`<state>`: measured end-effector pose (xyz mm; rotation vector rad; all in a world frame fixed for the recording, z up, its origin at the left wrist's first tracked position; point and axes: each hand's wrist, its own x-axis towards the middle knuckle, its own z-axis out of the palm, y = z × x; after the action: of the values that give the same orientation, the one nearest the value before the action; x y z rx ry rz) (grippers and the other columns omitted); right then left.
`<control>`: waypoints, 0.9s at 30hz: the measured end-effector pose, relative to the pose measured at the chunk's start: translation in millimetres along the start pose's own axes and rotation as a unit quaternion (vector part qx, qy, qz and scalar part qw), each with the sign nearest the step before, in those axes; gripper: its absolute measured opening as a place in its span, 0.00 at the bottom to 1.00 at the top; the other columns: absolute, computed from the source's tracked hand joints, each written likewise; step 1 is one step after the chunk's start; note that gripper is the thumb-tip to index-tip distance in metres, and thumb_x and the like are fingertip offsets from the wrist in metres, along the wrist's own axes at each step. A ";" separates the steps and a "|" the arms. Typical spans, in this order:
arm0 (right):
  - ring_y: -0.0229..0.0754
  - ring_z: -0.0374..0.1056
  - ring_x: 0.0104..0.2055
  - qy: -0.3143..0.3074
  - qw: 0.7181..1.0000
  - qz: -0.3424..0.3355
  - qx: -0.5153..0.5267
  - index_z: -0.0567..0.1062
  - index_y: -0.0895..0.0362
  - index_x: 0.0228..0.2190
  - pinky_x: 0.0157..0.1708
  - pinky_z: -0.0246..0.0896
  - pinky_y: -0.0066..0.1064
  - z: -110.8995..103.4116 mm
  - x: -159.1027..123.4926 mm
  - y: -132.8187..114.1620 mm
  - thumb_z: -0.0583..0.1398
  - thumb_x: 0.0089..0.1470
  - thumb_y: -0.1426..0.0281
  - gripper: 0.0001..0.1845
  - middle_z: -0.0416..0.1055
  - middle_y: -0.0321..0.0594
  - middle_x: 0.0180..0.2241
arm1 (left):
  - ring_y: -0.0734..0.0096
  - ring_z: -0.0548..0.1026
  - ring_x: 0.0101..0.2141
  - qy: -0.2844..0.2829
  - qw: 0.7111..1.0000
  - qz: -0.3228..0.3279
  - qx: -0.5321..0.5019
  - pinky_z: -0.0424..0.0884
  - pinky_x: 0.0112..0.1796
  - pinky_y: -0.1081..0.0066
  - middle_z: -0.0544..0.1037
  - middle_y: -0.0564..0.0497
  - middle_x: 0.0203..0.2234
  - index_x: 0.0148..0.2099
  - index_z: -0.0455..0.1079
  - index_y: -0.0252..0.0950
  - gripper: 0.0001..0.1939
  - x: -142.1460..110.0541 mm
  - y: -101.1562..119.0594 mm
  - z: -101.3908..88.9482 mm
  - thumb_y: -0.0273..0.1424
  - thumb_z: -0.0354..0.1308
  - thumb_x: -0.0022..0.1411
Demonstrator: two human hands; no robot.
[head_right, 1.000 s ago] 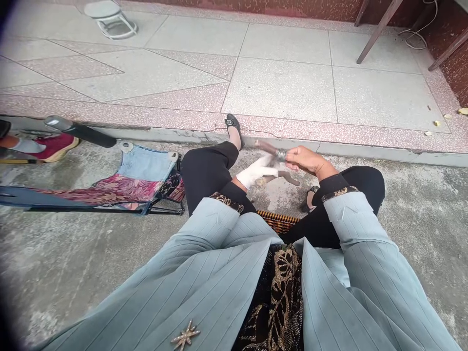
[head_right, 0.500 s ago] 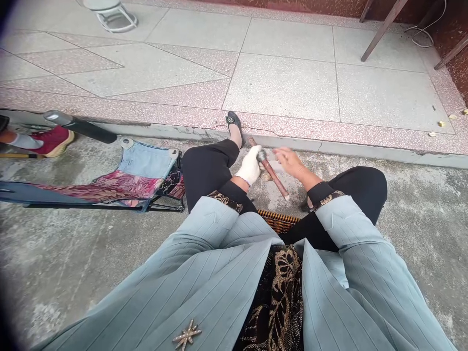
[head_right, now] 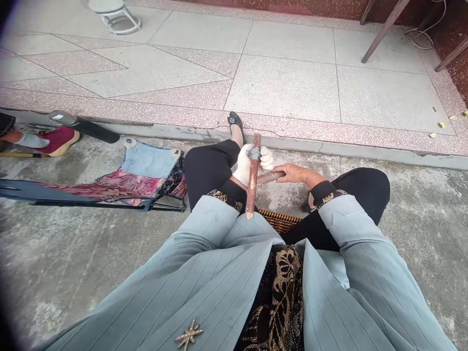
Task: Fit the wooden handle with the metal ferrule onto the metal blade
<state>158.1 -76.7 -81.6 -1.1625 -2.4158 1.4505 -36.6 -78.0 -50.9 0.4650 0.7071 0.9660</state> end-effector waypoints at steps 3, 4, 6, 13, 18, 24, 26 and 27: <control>0.41 0.67 0.35 0.013 0.999 -0.009 -0.042 0.77 0.59 0.40 0.38 0.59 0.30 -16.2 -10.1 5.1 0.60 0.44 0.75 0.18 0.73 0.38 0.34 | 0.62 0.75 0.27 -0.014 1.000 0.001 0.002 0.73 0.26 0.65 0.71 0.43 0.21 0.25 0.66 0.35 0.25 1.1 -2.7 -1.2 0.50 0.46 0.63; 0.42 0.67 0.36 0.025 0.998 -0.022 -0.060 0.77 0.58 0.37 0.39 0.59 0.31 -20.8 -13.1 6.4 0.59 0.42 0.77 0.16 0.73 0.38 0.34 | 0.60 0.76 0.30 -0.018 1.000 -0.004 0.003 0.75 0.27 0.64 0.73 0.42 0.23 0.25 0.66 0.34 0.25 2.7 -3.8 -1.7 0.48 0.46 0.63; 0.45 0.66 0.41 0.057 0.994 -0.046 -0.080 0.75 0.57 0.33 0.44 0.59 0.34 -28.6 -18.4 7.3 0.58 0.41 0.78 0.13 0.72 0.40 0.36 | 0.59 0.78 0.33 -0.026 1.000 -0.012 0.003 0.76 0.29 0.64 0.76 0.40 0.26 0.26 0.69 0.33 0.22 8.3 -6.0 -3.6 0.45 0.47 0.62; 0.52 0.67 0.48 0.225 0.974 0.025 -0.015 0.67 0.56 0.58 0.50 0.60 0.45 -47.8 -32.1 -2.9 0.62 0.51 0.66 0.31 0.73 0.46 0.47 | 0.70 0.77 0.29 -0.010 0.999 0.033 -0.022 0.75 0.32 0.70 0.79 0.47 0.32 0.38 0.72 0.32 0.08 40.8 -23.4 -19.4 0.32 0.58 0.60; 0.47 0.67 0.36 0.219 0.974 0.031 0.047 0.69 0.55 0.57 0.39 0.65 0.39 -42.5 -26.0 -5.3 0.64 0.51 0.62 0.32 0.73 0.40 0.34 | 0.73 0.71 0.22 0.084 0.995 0.013 -0.052 0.72 0.28 0.71 0.72 0.55 0.22 0.36 0.66 0.35 0.11 55.5 -42.6 -31.0 0.34 0.64 0.58; 0.37 0.61 0.26 0.214 0.948 0.028 0.236 0.63 0.56 0.61 0.28 0.64 0.30 -16.7 -1.1 -7.5 0.63 0.51 0.62 0.37 0.64 0.33 0.28 | 0.69 0.73 0.28 0.251 0.961 0.014 0.117 0.71 0.36 0.68 0.72 0.53 0.24 0.35 0.66 0.36 0.08 57.1 -46.2 -45.0 0.34 0.61 0.57; 0.36 0.62 0.28 0.191 0.944 0.005 0.270 0.63 0.55 0.61 0.29 0.65 0.29 -12.0 3.4 -10.3 0.64 0.51 0.60 0.38 0.65 0.34 0.31 | 0.66 0.75 0.39 0.308 0.924 0.085 0.211 0.70 0.44 0.68 0.76 0.50 0.33 0.39 0.68 0.37 0.10 55.5 -41.2 -47.8 0.29 0.62 0.53; 0.36 0.62 0.29 0.180 0.940 -0.004 0.290 0.64 0.55 0.59 0.29 0.65 0.29 -10.6 4.6 -11.8 0.65 0.50 0.59 0.37 0.66 0.34 0.32 | 0.65 0.74 0.44 0.302 0.912 0.135 0.240 0.68 0.48 0.68 0.77 0.49 0.37 0.41 0.69 0.37 0.12 54.8 -38.5 -48.0 0.27 0.61 0.51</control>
<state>152.9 -69.2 -67.9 -1.1338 -1.5930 1.6145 -28.4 -47.5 -127.0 0.7167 1.4927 1.2128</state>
